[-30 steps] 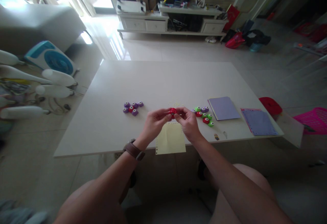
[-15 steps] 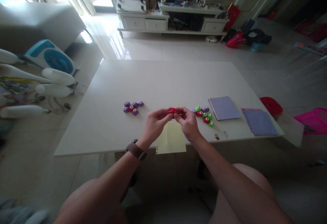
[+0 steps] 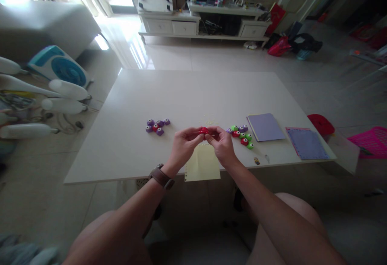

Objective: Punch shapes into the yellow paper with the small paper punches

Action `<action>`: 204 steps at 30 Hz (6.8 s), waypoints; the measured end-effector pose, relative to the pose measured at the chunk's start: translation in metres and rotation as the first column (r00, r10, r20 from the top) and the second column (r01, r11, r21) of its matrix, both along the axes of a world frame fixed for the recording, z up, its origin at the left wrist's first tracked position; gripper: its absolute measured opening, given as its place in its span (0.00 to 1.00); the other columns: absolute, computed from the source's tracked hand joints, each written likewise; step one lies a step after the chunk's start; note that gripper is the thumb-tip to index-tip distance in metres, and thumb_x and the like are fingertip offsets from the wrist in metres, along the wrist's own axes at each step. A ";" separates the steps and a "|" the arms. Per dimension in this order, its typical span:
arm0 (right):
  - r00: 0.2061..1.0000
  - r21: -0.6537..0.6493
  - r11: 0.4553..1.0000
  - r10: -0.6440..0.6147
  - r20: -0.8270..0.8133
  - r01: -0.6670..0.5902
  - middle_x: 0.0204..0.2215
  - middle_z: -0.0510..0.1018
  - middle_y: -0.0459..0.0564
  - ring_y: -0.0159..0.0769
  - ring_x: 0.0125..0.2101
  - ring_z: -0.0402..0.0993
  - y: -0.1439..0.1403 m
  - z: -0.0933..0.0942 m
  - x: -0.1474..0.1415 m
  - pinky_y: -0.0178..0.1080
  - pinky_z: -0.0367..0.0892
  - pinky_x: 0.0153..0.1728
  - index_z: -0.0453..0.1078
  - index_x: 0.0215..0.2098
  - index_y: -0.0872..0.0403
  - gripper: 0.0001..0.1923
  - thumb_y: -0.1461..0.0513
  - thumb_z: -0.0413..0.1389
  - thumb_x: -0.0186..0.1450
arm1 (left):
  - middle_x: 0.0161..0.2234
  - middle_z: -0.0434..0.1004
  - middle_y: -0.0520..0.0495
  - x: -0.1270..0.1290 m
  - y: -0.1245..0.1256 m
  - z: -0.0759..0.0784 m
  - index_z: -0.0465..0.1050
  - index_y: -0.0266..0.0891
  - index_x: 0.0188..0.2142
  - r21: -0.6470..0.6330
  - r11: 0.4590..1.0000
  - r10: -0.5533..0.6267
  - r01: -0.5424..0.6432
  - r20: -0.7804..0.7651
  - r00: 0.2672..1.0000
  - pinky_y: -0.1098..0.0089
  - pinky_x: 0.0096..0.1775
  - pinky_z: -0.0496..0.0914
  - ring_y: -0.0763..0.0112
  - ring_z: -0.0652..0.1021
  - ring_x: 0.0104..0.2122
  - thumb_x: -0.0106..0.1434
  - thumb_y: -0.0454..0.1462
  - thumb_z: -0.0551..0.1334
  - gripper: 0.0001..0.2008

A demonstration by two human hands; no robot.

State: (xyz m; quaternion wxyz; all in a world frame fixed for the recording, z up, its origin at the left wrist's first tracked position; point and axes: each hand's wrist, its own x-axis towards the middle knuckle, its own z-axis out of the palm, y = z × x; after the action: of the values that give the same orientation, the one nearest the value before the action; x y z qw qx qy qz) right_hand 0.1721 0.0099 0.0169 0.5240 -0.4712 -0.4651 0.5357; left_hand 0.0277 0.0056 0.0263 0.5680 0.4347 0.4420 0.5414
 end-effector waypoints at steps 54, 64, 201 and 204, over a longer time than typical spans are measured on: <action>0.978 -0.078 0.996 0.047 0.203 -0.032 0.33 0.77 0.47 0.35 0.31 0.71 0.002 0.001 0.008 0.38 0.67 0.33 0.75 0.36 0.51 0.11 0.53 0.61 0.60 | 0.38 0.81 0.41 -0.130 0.018 -0.053 0.80 0.38 0.39 -0.120 0.993 -0.116 -0.008 -0.971 0.208 0.61 0.42 0.70 0.57 0.79 0.38 0.56 0.35 0.63 0.11; 0.973 -0.076 0.996 0.056 0.223 -0.040 0.33 0.78 0.47 0.35 0.30 0.70 0.001 0.004 0.010 0.38 0.66 0.32 0.75 0.36 0.51 0.10 0.55 0.60 0.60 | 0.39 0.78 0.39 -0.119 0.021 -0.046 0.76 0.38 0.40 -0.141 0.989 -0.134 -0.036 -0.981 0.143 0.61 0.40 0.70 0.55 0.78 0.39 0.56 0.37 0.63 0.11; 0.219 -0.107 0.940 0.185 0.958 -0.325 0.40 0.81 0.50 0.36 0.34 0.75 0.006 0.010 0.054 0.37 0.62 0.34 0.73 0.36 0.51 0.06 0.61 0.54 0.68 | 0.51 0.78 0.32 -0.100 0.016 -0.048 0.77 0.37 0.47 -0.195 0.981 -0.194 -0.015 -0.980 0.048 0.53 0.47 0.71 0.44 0.77 0.49 0.63 0.44 0.58 0.18; 0.164 -0.185 0.924 0.251 0.954 -0.336 0.41 0.82 0.52 0.40 0.39 0.76 0.006 0.006 0.055 0.38 0.63 0.36 0.74 0.38 0.51 0.07 0.61 0.54 0.68 | 0.47 0.79 0.34 -0.098 0.013 -0.049 0.78 0.39 0.41 -0.194 0.979 -0.195 0.059 -0.981 0.010 0.55 0.47 0.71 0.46 0.77 0.49 0.63 0.42 0.58 0.14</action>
State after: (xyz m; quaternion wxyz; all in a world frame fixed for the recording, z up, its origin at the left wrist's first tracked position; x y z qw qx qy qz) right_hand 0.2275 0.0161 0.0227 0.0252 -0.5822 -0.7871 0.2021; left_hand -0.0702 0.0185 -0.0225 0.1639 0.6980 0.6971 0.0081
